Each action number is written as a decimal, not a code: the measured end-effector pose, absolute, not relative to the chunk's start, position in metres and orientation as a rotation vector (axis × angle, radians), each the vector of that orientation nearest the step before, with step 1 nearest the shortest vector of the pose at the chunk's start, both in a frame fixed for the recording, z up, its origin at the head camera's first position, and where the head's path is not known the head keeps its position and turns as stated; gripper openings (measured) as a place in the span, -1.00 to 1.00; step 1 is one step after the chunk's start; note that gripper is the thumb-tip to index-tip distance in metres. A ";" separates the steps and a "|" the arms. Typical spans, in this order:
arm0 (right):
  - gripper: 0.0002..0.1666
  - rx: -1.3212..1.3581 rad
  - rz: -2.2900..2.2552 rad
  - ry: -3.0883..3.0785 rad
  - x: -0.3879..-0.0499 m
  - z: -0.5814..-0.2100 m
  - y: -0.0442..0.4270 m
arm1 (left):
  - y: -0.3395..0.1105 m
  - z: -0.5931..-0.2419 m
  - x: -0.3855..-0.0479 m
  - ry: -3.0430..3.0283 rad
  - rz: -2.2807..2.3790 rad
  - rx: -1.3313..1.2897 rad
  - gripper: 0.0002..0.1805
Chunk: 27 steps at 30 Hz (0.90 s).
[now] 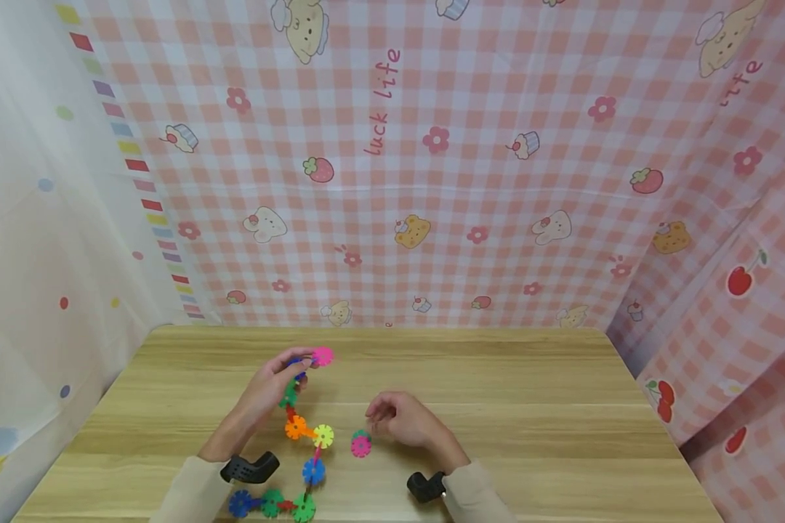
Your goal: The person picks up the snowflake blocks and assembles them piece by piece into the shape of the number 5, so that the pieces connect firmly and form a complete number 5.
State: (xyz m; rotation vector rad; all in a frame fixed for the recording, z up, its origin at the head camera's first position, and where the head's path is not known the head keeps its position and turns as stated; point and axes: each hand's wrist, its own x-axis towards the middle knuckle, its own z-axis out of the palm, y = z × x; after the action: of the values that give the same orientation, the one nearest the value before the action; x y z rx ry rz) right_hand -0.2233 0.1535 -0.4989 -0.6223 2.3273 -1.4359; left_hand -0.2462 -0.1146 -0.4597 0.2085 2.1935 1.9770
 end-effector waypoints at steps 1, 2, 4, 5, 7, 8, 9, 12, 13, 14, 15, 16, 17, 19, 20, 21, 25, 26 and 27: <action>-0.78 -0.633 -1.428 2.307 -0.223 -0.500 0.153 | -0.115 -0.460 -0.246 2.195 1.978 0.211 -0.65; -0.76 -0.643 -1.413 2.295 -0.223 -0.501 0.152 | -0.116 -0.460 -0.246 2.195 1.982 0.207 -0.64; -0.73 -0.660 -1.386 2.281 -0.222 -0.502 0.150 | -0.117 -0.460 -0.246 2.193 1.989 0.205 -0.64; -0.72 -0.671 -1.378 2.277 -0.221 -0.503 0.149 | -0.117 -0.460 -0.245 2.191 1.990 0.207 -0.64; -0.70 -0.699 -1.361 2.278 -0.220 -0.504 0.148 | -0.118 -0.460 -0.245 2.190 1.995 0.204 -0.65; -0.69 -0.712 -1.360 2.281 -0.220 -0.504 0.147 | -0.118 -0.460 -0.245 2.189 2.000 0.199 -0.65; -0.68 -0.727 -1.360 2.285 -0.220 -0.505 0.147 | -0.118 -0.460 -0.245 2.193 2.000 0.199 -0.65; -0.67 -0.767 -1.340 2.311 -0.219 -0.506 0.146 | -0.118 -0.459 -0.246 2.211 1.997 0.185 -0.64; -0.67 -0.775 -1.324 2.332 -0.219 -0.507 0.146 | -0.117 -0.459 -0.246 2.219 1.994 0.184 -0.63; -0.66 -0.776 -1.307 2.352 -0.218 -0.508 0.146 | -0.117 -0.459 -0.246 2.225 1.992 0.177 -0.63; -0.66 -0.777 -1.283 2.381 -0.218 -0.508 0.146 | -0.117 -0.459 -0.246 2.229 1.990 0.173 -0.62; -0.66 -0.771 -1.263 2.404 -0.217 -0.509 0.145 | -0.117 -0.459 -0.246 2.231 1.989 0.170 -0.63; -0.65 -0.764 -1.243 2.427 -0.217 -0.510 0.145 | -0.117 -0.459 -0.246 2.237 1.985 0.170 -0.62; -0.66 -0.733 -1.216 2.461 -0.216 -0.510 0.145 | -0.117 -0.459 -0.246 2.248 1.980 0.161 -0.62; -0.67 -0.722 -1.210 2.469 -0.215 -0.510 0.145 | -0.117 -0.459 -0.246 2.252 1.980 0.155 -0.62; -0.68 -0.715 -1.201 2.479 -0.215 -0.511 0.144 | -0.117 -0.459 -0.246 2.260 1.978 0.153 -0.60; -0.71 -0.700 -1.160 2.511 -0.215 -0.511 0.144 | -0.117 -0.460 -0.246 2.270 1.982 0.139 -0.60; -0.72 -0.707 -1.154 2.520 -0.215 -0.512 0.143 | -0.118 -0.459 -0.247 2.273 1.982 0.134 -0.60; -0.72 -0.709 -1.148 2.524 -0.215 -0.512 0.143 | -0.118 -0.459 -0.247 2.273 1.983 0.131 -0.60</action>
State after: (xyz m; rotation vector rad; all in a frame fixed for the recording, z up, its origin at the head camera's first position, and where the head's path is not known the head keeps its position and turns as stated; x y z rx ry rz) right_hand -0.2149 0.1432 -0.5118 -0.7085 2.5242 -1.1476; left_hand -0.2468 -0.1178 -0.4593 0.1313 2.2726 1.9832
